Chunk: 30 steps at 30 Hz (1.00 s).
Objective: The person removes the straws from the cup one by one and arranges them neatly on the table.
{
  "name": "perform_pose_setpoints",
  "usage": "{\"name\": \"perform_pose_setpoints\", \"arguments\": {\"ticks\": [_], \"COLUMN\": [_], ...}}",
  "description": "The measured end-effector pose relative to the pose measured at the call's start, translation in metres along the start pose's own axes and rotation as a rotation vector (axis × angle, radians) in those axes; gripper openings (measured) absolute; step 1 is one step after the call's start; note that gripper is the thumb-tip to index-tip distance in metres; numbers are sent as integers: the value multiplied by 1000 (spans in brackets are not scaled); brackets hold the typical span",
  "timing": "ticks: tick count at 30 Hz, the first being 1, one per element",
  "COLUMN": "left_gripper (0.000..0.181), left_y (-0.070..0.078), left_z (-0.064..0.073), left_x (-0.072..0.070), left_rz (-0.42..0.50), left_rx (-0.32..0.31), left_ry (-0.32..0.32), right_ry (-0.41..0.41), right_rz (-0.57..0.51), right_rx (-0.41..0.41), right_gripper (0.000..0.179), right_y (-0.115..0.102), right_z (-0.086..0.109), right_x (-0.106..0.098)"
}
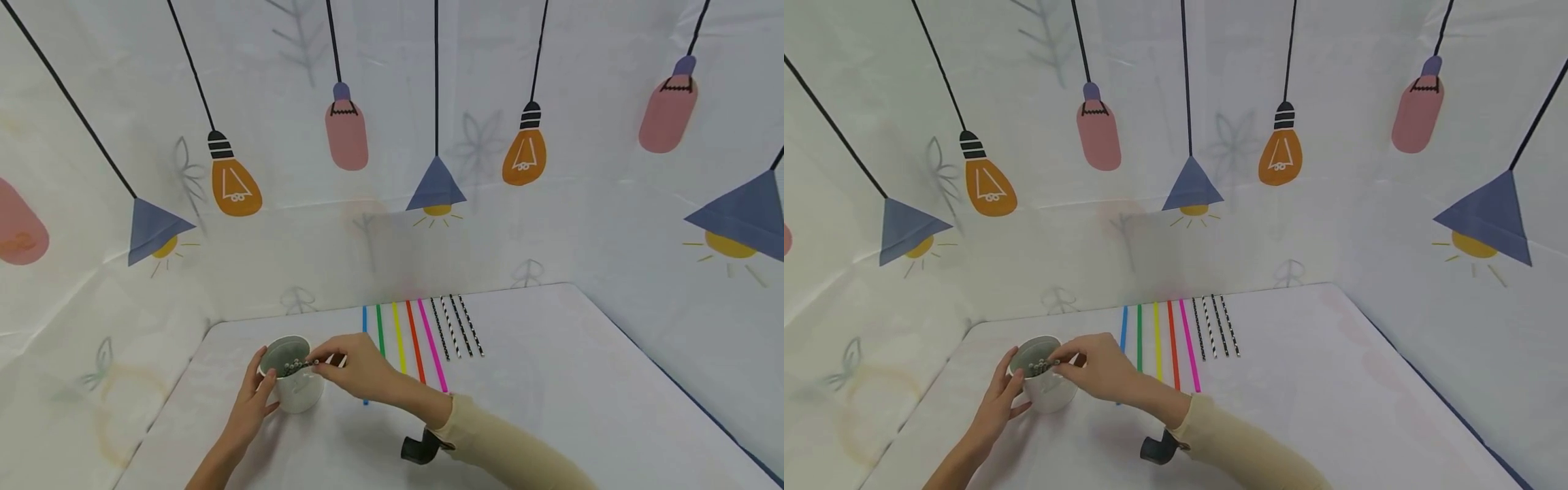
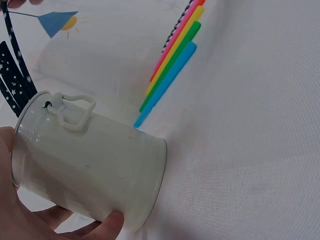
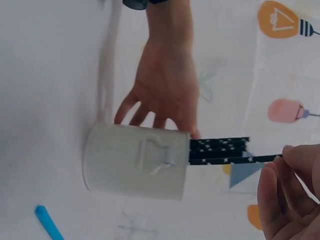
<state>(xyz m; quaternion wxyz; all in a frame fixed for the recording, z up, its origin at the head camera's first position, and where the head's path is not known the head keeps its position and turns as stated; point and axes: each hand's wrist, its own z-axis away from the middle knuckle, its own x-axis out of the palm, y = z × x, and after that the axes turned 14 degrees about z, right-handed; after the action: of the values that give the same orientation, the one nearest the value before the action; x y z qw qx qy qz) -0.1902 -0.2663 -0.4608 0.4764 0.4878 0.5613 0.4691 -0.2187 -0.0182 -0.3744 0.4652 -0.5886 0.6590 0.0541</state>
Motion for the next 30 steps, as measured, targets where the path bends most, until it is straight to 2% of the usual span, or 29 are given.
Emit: {"name": "perform_pose_setpoints", "arguments": {"ticks": [6,15,22,30], "left_gripper": [62,62,62,63], "left_y": [1,4,3,1], "left_z": [2,3,2,0], "left_x": [1,2,2,3], "left_rz": [12,-9,-15,-16], "left_rx": [5,23,17,-3], "left_ry": [1,13,18,8], "right_ry": [32,93,110,84], "right_rz": [-80,-86,-98,-121], "right_rx": [13,4,57,154], "right_gripper": [14,14,14,12], "right_y": [-6,-9,-5,10], "right_z": [16,35,48,65], "right_x": [-23,-56,-77,-98]}}
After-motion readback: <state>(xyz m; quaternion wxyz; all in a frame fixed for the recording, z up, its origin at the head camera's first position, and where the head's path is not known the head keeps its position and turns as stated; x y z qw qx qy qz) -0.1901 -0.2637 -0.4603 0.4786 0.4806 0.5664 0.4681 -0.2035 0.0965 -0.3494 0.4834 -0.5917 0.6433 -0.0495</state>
